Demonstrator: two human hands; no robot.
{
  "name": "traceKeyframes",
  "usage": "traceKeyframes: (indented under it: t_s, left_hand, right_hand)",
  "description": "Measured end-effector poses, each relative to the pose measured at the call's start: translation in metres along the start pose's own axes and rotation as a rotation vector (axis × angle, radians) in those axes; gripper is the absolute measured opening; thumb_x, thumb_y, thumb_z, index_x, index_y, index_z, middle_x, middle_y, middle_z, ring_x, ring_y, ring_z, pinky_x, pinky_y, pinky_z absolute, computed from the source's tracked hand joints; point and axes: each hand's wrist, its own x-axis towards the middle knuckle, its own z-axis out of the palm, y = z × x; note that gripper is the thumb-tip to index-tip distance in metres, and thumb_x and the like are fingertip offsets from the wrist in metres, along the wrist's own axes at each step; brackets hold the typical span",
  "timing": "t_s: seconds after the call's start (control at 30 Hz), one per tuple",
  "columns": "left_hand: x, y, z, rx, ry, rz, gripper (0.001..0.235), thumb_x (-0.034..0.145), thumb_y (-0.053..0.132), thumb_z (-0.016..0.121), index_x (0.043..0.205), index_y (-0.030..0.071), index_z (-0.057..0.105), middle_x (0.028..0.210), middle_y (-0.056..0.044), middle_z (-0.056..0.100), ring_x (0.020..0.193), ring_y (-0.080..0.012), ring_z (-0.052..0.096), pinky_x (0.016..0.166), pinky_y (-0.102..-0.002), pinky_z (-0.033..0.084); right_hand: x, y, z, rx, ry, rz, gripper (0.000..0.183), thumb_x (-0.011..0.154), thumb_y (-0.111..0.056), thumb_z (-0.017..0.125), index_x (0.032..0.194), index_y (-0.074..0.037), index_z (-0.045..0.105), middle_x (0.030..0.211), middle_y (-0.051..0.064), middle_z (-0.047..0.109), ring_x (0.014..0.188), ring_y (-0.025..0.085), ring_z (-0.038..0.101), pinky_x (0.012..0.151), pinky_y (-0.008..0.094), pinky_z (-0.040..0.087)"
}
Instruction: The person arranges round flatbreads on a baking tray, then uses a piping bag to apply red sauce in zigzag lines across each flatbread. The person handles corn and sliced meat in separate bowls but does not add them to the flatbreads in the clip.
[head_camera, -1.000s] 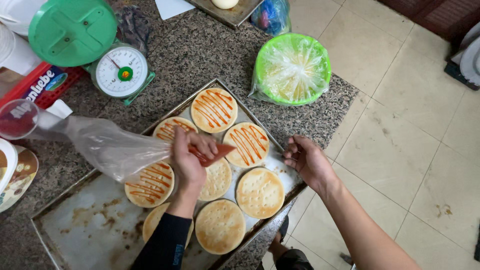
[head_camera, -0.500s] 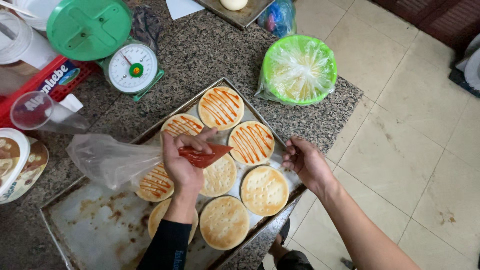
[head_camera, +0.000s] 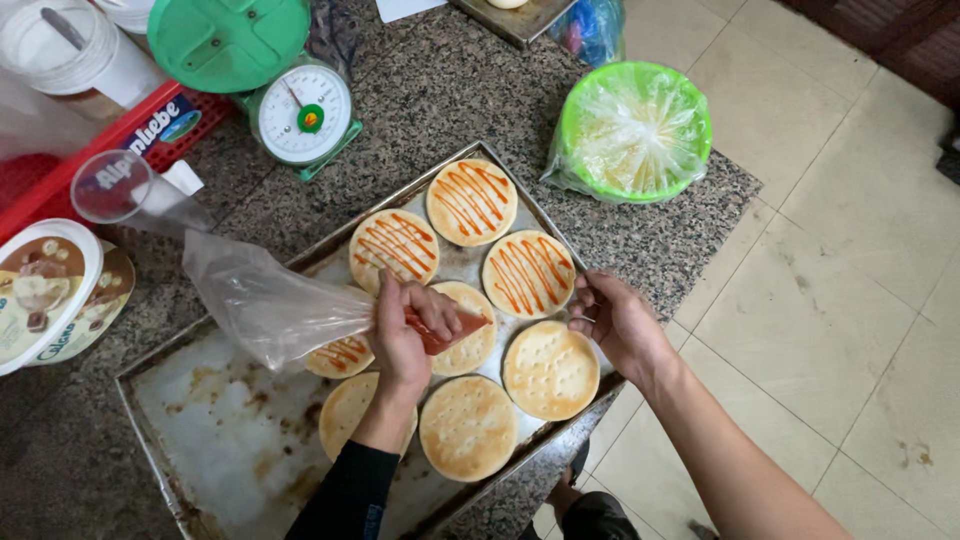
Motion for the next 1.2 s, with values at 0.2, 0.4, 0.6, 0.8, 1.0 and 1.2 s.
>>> traceKeyframes:
  t_s: [0.2,0.4,0.6,0.8,1.0,1.2]
  left_hand:
    - [0.009,0.018,-0.005,-0.032,0.106,0.143,0.064,0.112,0.051,0.03,0.063,0.012,0.044,0.053,-0.008,0.049,0.056,-0.0229,0.054,0.079,-0.039,0.052]
    - [-0.008,0.026,0.0,0.004,-0.047,0.013,0.067,0.114,0.051,0.03,0.061,0.013,0.045,0.05,-0.006,0.045,0.051,-0.0217,0.052,0.065,-0.039,0.047]
    - [-0.009,0.037,-0.012,-0.024,0.152,0.147,0.063,0.11,0.053,0.032,0.064,0.013,0.047,0.055,-0.006,0.047,0.055,-0.0215,0.055,0.077,-0.039,0.055]
    - [-0.02,0.029,-0.02,0.043,0.019,0.058,0.067,0.113,0.052,0.033,0.06,0.012,0.044,0.05,-0.009,0.047,0.054,-0.0235,0.054,0.069,-0.039,0.05]
    - [-0.017,0.035,-0.033,-0.112,0.163,0.111,0.063,0.112,0.05,0.032,0.064,0.011,0.045,0.052,-0.008,0.044,0.052,-0.025,0.052,0.067,-0.04,0.048]
    - [-0.026,0.04,-0.034,-0.01,0.053,0.117,0.065,0.112,0.05,0.03,0.062,0.01,0.045,0.05,-0.01,0.047,0.051,-0.0238,0.051,0.067,-0.038,0.047]
  right_hand:
    - [-0.001,0.001,0.003,-0.017,0.008,0.006,0.022,0.105,-0.024,0.05,0.094,-0.008,0.06,0.076,0.0,0.055,0.073,0.014,0.06,0.066,0.03,0.056]
    - [0.0,0.002,0.016,-0.031,-0.021,-0.001,0.022,0.105,-0.024,0.05,0.094,-0.007,0.06,0.075,0.001,0.054,0.072,0.016,0.06,0.066,0.031,0.055]
    - [-0.003,0.002,0.025,-0.055,-0.02,-0.001,0.023,0.105,-0.024,0.05,0.094,-0.007,0.06,0.074,0.001,0.053,0.071,0.015,0.059,0.066,0.031,0.055]
    - [-0.003,0.002,0.029,-0.082,-0.043,-0.004,0.023,0.105,-0.025,0.051,0.093,-0.007,0.061,0.073,0.0,0.054,0.071,0.015,0.06,0.065,0.031,0.054]
    - [-0.006,0.009,0.037,-0.088,-0.043,0.013,0.024,0.105,-0.026,0.051,0.094,-0.007,0.061,0.072,0.0,0.054,0.071,0.015,0.06,0.065,0.031,0.054]
    - [-0.008,0.011,0.04,-0.098,-0.046,0.01,0.023,0.105,-0.026,0.052,0.093,-0.008,0.061,0.073,0.0,0.055,0.071,0.015,0.06,0.066,0.032,0.054]
